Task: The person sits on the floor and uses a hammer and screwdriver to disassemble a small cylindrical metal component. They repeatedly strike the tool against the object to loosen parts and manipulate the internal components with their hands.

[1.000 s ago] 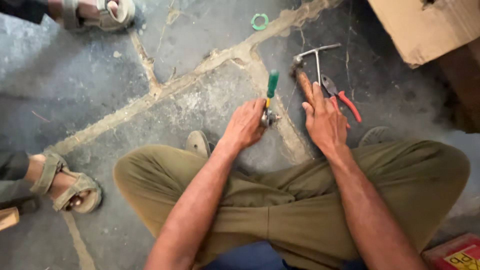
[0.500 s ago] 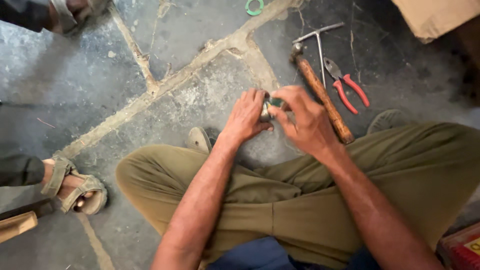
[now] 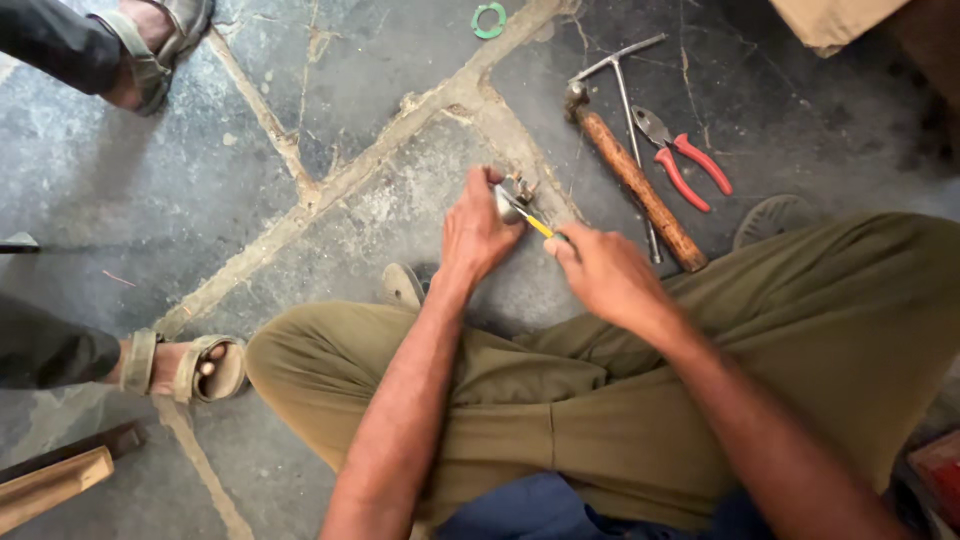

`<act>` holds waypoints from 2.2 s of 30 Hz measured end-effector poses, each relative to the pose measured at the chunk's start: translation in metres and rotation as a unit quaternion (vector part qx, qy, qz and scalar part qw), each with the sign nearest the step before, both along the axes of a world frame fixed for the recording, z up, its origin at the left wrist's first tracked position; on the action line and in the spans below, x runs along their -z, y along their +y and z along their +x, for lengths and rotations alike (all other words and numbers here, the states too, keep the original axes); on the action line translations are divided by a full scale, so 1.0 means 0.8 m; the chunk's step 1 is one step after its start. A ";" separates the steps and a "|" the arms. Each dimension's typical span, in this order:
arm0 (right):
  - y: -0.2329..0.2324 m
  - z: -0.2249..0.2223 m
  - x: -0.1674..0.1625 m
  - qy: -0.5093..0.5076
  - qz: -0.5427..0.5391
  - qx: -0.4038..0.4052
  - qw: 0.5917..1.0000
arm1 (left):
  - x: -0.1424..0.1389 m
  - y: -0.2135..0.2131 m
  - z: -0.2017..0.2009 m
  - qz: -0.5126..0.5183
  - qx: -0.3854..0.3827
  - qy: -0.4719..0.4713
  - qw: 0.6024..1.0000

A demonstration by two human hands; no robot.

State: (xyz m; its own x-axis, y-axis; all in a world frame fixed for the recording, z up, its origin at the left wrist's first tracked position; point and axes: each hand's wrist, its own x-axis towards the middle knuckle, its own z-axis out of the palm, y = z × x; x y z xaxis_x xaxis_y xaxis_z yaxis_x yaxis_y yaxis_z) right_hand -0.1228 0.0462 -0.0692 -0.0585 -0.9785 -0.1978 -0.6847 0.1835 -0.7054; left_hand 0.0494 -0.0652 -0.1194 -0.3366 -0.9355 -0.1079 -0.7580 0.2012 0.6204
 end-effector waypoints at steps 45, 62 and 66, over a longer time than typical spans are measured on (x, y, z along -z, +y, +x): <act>-0.021 -0.154 0.097 -0.093 -0.154 0.233 0.955 | -0.136 -0.012 0.031 0.085 -0.118 0.477 0.867; -0.044 -0.112 0.068 0.074 -0.078 0.186 0.977 | -0.182 0.014 0.049 0.194 0.030 0.622 0.758; -0.040 -0.115 0.081 0.093 -0.047 0.181 0.978 | -0.183 0.012 0.055 0.199 0.060 0.640 0.740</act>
State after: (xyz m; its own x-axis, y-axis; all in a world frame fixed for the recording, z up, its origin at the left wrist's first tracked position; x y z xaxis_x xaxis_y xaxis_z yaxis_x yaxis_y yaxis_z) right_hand -0.2150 0.0146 -0.1341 -0.4305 -0.9005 -0.0617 -0.7050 0.3781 -0.6000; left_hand 0.0931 -0.0556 0.0274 -0.4796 -0.8704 0.1111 0.5096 -0.1733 0.8428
